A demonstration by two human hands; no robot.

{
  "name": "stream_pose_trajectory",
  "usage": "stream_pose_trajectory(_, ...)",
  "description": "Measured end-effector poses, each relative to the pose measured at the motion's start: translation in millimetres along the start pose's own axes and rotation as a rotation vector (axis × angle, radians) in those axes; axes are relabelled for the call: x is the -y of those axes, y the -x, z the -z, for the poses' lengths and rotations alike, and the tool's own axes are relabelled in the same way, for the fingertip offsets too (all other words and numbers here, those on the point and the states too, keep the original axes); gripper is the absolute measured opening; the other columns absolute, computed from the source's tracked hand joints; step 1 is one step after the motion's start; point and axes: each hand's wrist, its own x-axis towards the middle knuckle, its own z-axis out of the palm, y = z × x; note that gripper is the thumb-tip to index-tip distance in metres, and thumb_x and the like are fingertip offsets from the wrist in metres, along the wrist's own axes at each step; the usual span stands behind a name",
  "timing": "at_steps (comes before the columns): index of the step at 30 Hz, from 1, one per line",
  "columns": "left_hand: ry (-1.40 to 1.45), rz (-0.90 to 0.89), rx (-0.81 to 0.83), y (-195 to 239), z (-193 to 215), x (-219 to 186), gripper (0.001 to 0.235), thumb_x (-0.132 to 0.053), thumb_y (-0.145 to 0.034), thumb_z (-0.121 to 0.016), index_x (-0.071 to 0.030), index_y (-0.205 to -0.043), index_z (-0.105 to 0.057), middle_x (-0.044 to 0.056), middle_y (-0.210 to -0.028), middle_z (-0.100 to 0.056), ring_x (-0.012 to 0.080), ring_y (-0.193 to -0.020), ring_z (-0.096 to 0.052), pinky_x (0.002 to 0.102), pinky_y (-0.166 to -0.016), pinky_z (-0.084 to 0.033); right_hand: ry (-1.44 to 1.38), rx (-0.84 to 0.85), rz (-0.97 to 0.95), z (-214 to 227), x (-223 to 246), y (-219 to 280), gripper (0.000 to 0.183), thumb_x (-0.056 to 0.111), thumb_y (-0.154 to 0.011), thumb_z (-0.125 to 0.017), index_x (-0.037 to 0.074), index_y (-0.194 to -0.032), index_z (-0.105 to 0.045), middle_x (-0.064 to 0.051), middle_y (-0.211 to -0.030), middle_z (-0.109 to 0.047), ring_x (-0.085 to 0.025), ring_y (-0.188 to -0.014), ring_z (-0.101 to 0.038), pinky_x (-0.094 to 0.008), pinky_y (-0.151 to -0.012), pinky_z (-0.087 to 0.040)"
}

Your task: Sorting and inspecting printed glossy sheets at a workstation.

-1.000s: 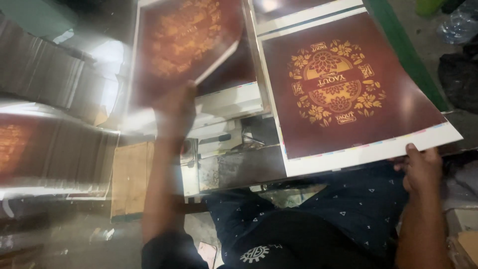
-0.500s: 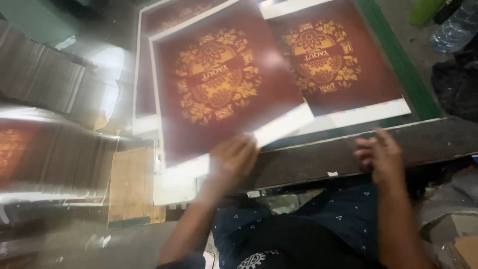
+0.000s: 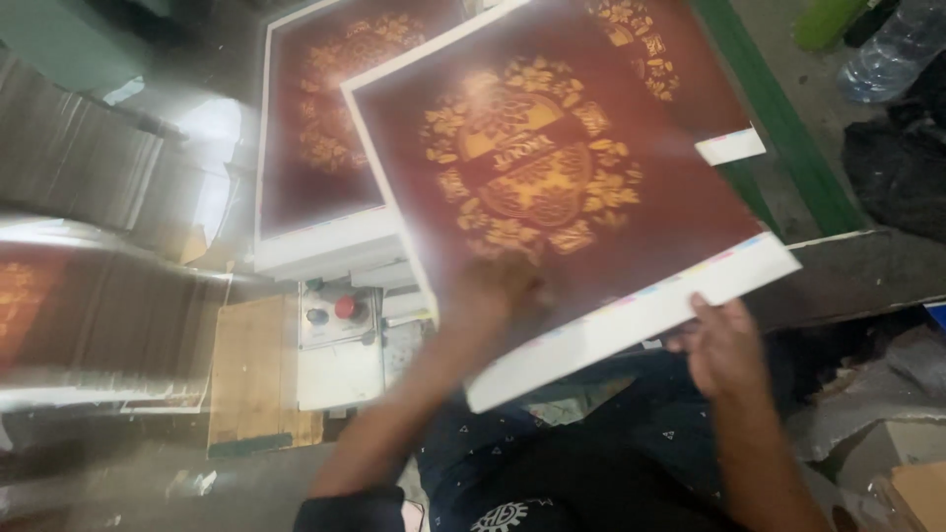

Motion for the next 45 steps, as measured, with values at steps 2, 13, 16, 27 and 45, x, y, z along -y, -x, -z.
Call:
stream_pose_trajectory(2,-0.049,0.311,0.391,-13.8,15.8,35.6,0.030,-0.021,-0.075,-0.080,-0.012,-0.103,-0.074,0.011,-0.112,-0.070,0.0328,-0.098,-0.071,0.046,-0.088,-0.055,-0.115,0.071,0.170,28.2,3.7,0.1,0.027,0.013,-0.105,-0.058,0.005,-0.130,-0.053,-0.006,-0.106,-0.066,-0.015,-0.083,-0.065,-0.028,-0.055,-0.049)
stream_pose_trajectory(13,-0.156,0.159,0.131,35.9,-21.2,230.3,0.074,-0.055,-0.083,-0.078,0.001,-0.130,-0.067,0.022,-0.142,-0.060,0.0372,-0.129,-0.057,0.044,-0.102,-0.047,0.045,-0.217,0.213,151.1,-3.9,9.7,0.023,0.010,-0.110,-0.057,0.006,-0.134,-0.056,-0.007,-0.102,-0.066,-0.017,-0.081,-0.062,-0.033,-0.061,-0.045)
stream_pose_trajectory(16,-0.120,0.229,0.212,20.7,5.4,209.4,0.062,-0.054,-0.084,-0.077,-0.005,-0.122,-0.071,0.021,-0.125,-0.068,0.0395,-0.111,-0.065,0.047,-0.090,-0.052,0.051,-0.194,0.208,171.7,-8.7,15.3,0.016,0.011,-0.113,-0.057,0.005,-0.128,-0.054,-0.007,-0.098,-0.066,-0.017,-0.082,-0.061,-0.034,-0.063,-0.046)
stream_pose_trajectory(27,-0.235,0.137,-0.208,27.0,24.6,188.4,0.020,-0.016,-0.111,-0.058,-0.009,-0.092,-0.062,0.015,-0.079,-0.062,0.0374,-0.072,-0.064,0.050,-0.065,-0.049,0.173,-0.225,0.237,163.3,-13.5,14.3,0.030,0.007,-0.113,-0.056,0.006,-0.143,-0.053,-0.007,-0.114,-0.066,-0.014,-0.081,-0.060,-0.031,-0.061,-0.048)
stream_pose_trajectory(45,-0.152,0.012,-0.204,27.9,32.9,37.9,0.011,-0.013,-0.097,-0.065,-0.004,-0.103,-0.063,0.013,-0.095,-0.070,0.0306,-0.085,-0.071,0.043,-0.076,-0.057,0.297,-0.121,0.075,93.2,10.9,-103.9,0.044,0.020,-0.111,-0.054,0.007,-0.152,-0.045,-0.011,-0.107,-0.070,-0.018,-0.076,-0.070,-0.027,-0.053,-0.048)
